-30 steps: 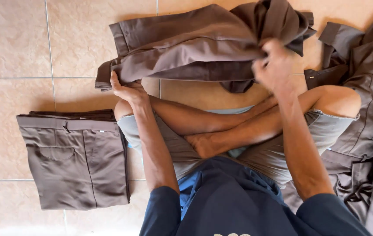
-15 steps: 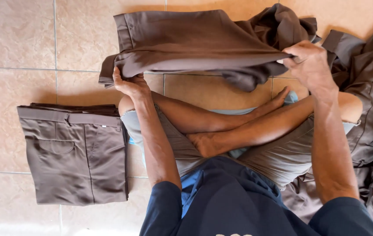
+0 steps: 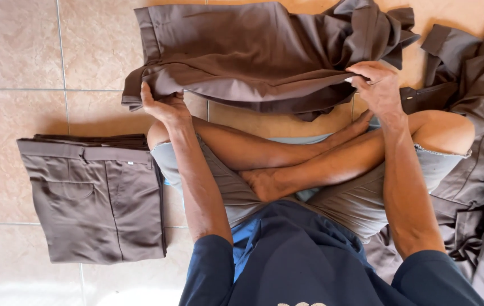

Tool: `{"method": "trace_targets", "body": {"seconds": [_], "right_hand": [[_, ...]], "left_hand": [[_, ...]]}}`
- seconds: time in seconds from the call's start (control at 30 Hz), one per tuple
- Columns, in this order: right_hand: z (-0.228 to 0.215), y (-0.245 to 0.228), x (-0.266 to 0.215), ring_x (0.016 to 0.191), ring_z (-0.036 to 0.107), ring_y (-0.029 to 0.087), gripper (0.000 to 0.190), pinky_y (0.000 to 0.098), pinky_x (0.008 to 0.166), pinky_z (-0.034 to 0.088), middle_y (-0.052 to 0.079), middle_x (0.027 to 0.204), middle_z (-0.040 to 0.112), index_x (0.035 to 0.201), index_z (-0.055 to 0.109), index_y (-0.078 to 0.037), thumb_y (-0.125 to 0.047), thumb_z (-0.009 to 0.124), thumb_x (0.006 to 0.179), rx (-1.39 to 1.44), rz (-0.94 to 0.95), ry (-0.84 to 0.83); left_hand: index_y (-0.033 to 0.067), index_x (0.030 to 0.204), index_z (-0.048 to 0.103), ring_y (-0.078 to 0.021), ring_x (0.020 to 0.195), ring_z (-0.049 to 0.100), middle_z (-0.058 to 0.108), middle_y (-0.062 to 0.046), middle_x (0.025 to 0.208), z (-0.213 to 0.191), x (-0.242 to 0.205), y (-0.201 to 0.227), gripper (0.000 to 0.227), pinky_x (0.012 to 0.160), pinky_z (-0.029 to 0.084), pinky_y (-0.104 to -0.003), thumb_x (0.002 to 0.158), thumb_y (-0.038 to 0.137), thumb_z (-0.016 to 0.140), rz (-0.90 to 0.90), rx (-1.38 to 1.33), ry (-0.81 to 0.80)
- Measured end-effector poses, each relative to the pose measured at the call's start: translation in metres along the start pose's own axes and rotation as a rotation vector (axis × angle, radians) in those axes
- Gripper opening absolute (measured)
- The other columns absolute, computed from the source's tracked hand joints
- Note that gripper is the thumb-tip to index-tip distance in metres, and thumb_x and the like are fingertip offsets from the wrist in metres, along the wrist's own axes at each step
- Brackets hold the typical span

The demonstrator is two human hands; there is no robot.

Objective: Folding a pair of brown pants while sitting on the floor.

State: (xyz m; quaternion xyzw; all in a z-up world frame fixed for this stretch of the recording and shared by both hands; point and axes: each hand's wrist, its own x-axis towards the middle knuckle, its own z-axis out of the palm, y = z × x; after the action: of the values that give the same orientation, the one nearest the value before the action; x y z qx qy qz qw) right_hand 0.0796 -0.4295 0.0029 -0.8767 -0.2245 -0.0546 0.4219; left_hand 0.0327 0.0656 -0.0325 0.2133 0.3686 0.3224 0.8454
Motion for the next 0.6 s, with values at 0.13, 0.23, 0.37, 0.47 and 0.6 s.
{"method": "trace_targets", "body": {"seconds": [0.13, 0.23, 0.37, 0.47, 0.6], "right_hand": [[0.001, 0.003, 0.002, 0.073, 0.070, 0.029, 0.022, 0.0323, 0.058, 0.057, 0.021, 0.112, 0.073, 0.114, 0.081, 0.001, 0.013, 0.069, 0.099, -0.037, 0.010, 0.045], [0.001, -0.011, 0.008, 0.076, 0.067, 0.031, 0.025, 0.0350, 0.064, 0.055, 0.024, 0.111, 0.071, 0.114, 0.077, 0.009, 0.019, 0.063, 0.096, -0.177, -0.051, 0.121], [0.008, -0.027, 0.013, 0.080, 0.068, 0.039, 0.047, 0.0426, 0.069, 0.057, 0.027, 0.120, 0.065, 0.129, 0.068, 0.005, 0.021, 0.063, 0.085, -0.460, 0.023, 0.138], [0.018, -0.051, 0.021, 0.083, 0.069, 0.046, 0.061, 0.0491, 0.070, 0.058, 0.028, 0.133, 0.056, 0.143, 0.042, 0.002, 0.011, 0.065, 0.088, -0.500, -0.021, 0.023], [0.033, -0.058, 0.019, 0.080, 0.067, 0.037, 0.048, 0.0423, 0.069, 0.057, 0.014, 0.138, 0.060, 0.132, 0.054, -0.003, 0.005, 0.071, 0.087, -0.527, -0.175, -0.035]], "left_hand": [[0.0085, 0.111, 0.054, -0.0351, 0.080, 0.068, 0.062, -0.015, 0.095, -0.010, 0.025, -0.009, 0.053, 0.055, 0.065, -0.039, 0.078, 0.044, 0.076, -0.044, 0.101, 0.090], [0.0000, 0.117, 0.054, -0.0330, 0.082, 0.065, 0.059, -0.020, 0.104, 0.018, -0.003, 0.015, 0.051, 0.057, 0.059, -0.035, 0.083, 0.036, 0.065, -0.062, 0.234, 0.086], [-0.0113, 0.116, 0.057, -0.0257, 0.072, 0.059, 0.061, -0.023, 0.099, 0.039, -0.028, 0.028, 0.049, 0.050, 0.051, -0.027, 0.086, 0.027, 0.058, -0.111, 0.362, 0.051], [-0.0094, 0.117, 0.054, -0.0282, 0.077, 0.058, 0.058, -0.024, 0.105, 0.033, -0.029, 0.023, 0.050, 0.054, 0.050, -0.028, 0.087, 0.030, 0.055, -0.135, 0.299, -0.011], [-0.0051, 0.122, 0.061, -0.0293, 0.086, 0.054, 0.058, -0.022, 0.111, 0.039, -0.036, 0.015, 0.058, 0.060, 0.048, -0.032, 0.088, 0.041, 0.054, -0.123, 0.390, 0.052]]}}
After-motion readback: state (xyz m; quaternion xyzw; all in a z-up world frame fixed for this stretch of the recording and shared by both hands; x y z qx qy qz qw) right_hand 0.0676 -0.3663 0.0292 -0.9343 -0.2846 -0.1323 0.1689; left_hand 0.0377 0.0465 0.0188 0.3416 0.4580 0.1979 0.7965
